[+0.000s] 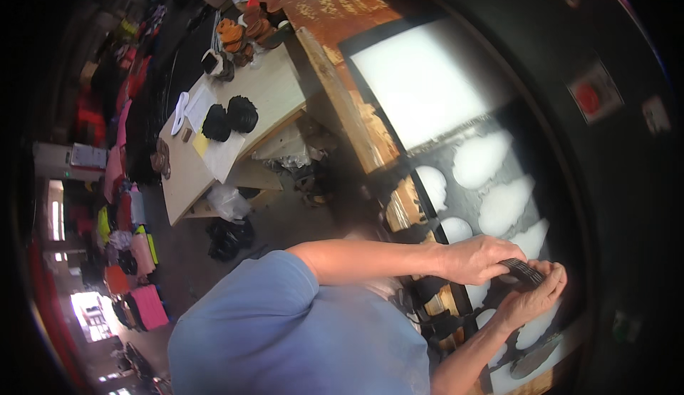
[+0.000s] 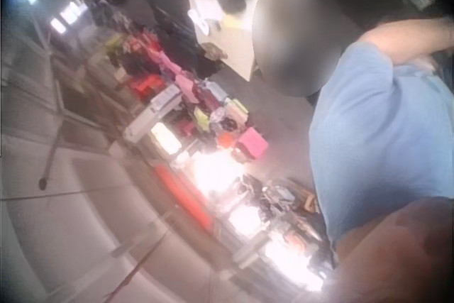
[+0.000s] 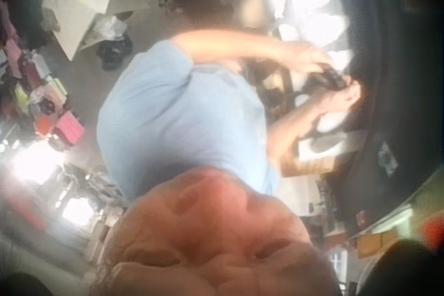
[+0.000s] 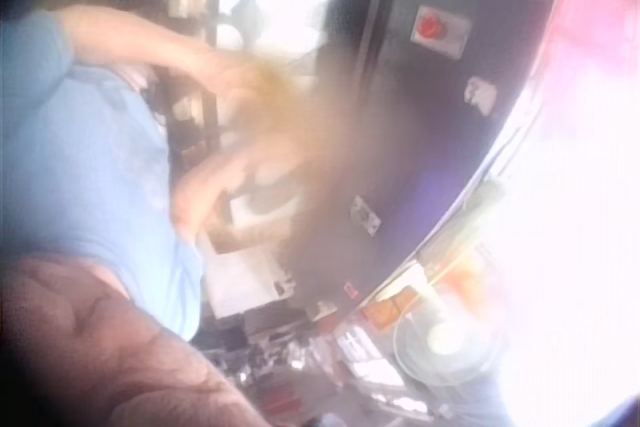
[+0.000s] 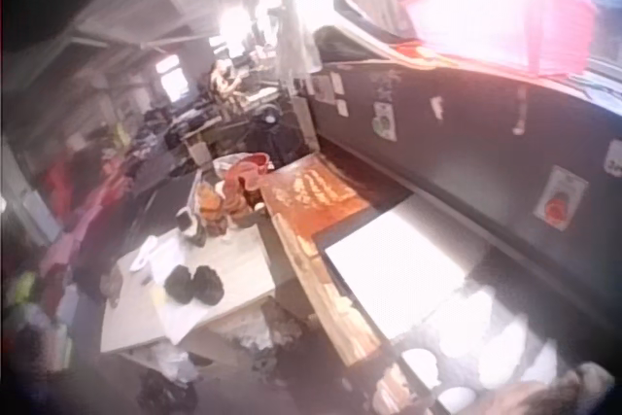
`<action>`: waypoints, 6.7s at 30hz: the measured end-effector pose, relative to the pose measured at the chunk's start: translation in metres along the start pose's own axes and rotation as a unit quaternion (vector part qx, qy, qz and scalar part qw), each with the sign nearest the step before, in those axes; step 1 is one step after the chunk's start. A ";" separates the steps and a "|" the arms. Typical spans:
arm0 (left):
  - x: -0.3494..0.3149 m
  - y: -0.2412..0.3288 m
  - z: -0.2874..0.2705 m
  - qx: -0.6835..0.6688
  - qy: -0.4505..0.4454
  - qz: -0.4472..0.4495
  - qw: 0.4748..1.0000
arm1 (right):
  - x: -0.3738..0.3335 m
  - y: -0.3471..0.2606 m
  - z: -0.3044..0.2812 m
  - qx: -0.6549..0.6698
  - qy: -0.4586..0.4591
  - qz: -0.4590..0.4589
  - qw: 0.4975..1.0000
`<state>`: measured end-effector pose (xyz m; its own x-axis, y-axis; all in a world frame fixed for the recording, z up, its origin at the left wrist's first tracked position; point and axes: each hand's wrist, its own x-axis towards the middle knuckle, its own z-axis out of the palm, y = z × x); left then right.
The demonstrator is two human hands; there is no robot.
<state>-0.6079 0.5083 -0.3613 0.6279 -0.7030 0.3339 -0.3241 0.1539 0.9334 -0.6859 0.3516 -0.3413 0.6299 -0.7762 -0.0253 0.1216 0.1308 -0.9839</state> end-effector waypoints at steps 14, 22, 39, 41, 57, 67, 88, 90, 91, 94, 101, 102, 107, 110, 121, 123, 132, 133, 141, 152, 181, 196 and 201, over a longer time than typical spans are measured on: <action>-0.117 0.007 -0.307 -0.222 0.356 -0.089 0.903 | 0.004 0.080 0.086 -0.425 -0.047 -0.146 0.892; -0.307 -0.026 -0.505 -0.162 0.703 -0.083 0.688 | 0.009 0.088 0.083 -0.506 -0.079 -0.200 0.835; -0.471 -0.104 -0.619 0.372 0.667 -0.483 0.427 | 0.022 0.101 0.071 -0.539 -0.065 -0.253 0.801; -0.468 -0.092 -0.621 0.400 0.621 -0.519 0.430 | 0.019 0.103 0.073 -0.544 -0.068 -0.270 0.792; -0.088 -0.034 -0.394 0.050 0.299 -0.115 0.946 | -0.014 0.063 0.132 -0.413 -0.008 -0.310 0.857; 0.024 0.000 -0.053 0.185 -0.254 0.042 0.948 | -0.024 -0.010 -0.144 -0.598 0.326 -0.167 0.713; -0.021 0.003 0.011 0.425 -0.208 0.162 0.866 | -0.033 -0.026 -0.225 -0.378 0.183 -0.006 0.907; -0.041 0.011 0.008 0.406 -0.227 0.143 0.873 | -0.034 -0.038 -0.202 -0.361 0.155 -0.038 0.919; -0.052 0.015 0.009 0.382 -0.243 0.131 0.882 | -0.032 -0.044 -0.186 -0.346 0.122 -0.040 0.929; -0.083 0.029 0.007 0.368 -0.279 0.121 0.879 | -0.020 -0.052 -0.124 -0.408 0.030 -0.089 0.908; -0.088 0.036 -0.034 0.164 -0.316 0.093 0.930 | 0.018 -0.054 0.031 -0.528 -0.301 -0.328 0.723; -0.083 0.039 -0.050 0.121 -0.358 0.067 0.923 | 0.023 -0.056 0.048 -0.537 -0.343 -0.342 0.691; -0.028 0.021 -0.168 0.237 0.059 0.006 0.970 | 0.057 -0.039 0.110 -0.535 -0.457 -0.425 0.570; 0.011 -0.018 -0.194 0.258 0.086 -0.001 0.962 | 0.066 -0.021 0.119 -0.555 -0.432 -0.368 0.609; 0.019 -0.046 -0.195 0.354 -0.008 0.057 0.934 | -0.004 0.057 0.140 -0.496 -0.144 -0.248 0.820; 0.020 -0.043 -0.196 0.361 -0.020 0.061 0.930 | -0.002 0.057 0.142 -0.497 -0.145 -0.257 0.816; 0.020 -0.051 -0.198 0.267 0.031 0.061 0.961 | 0.011 0.050 0.134 -0.448 -0.217 -0.265 0.826; 0.018 -0.052 -0.197 0.257 0.037 0.060 0.964 | 0.011 0.050 0.133 -0.445 -0.220 -0.254 0.830; 0.022 -0.050 -0.200 0.261 0.053 0.057 0.962 | 0.015 0.047 0.135 -0.438 -0.236 -0.256 0.829; -0.063 -0.042 -0.201 0.281 0.028 0.156 0.947 | -0.007 -0.039 -0.016 -0.215 0.278 -0.349 0.869; -0.083 -0.060 -0.212 0.372 0.150 0.044 0.915 | -0.085 0.068 -0.060 -0.235 0.163 -0.115 0.951; -0.094 -0.047 -0.212 0.359 0.115 0.062 0.924 | -0.085 0.092 0.164 -0.440 -0.118 -0.184 0.871; -0.093 -0.060 -0.199 0.462 0.046 0.037 0.885 | -0.096 0.108 0.196 -0.500 -0.077 -0.238 0.829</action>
<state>-0.5060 0.7024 -0.4223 0.6225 -0.6481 0.4387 -0.7799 -0.4671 0.4166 -0.5825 0.5610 -0.4109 0.7934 -0.4944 0.3550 -0.2627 -0.8043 -0.5330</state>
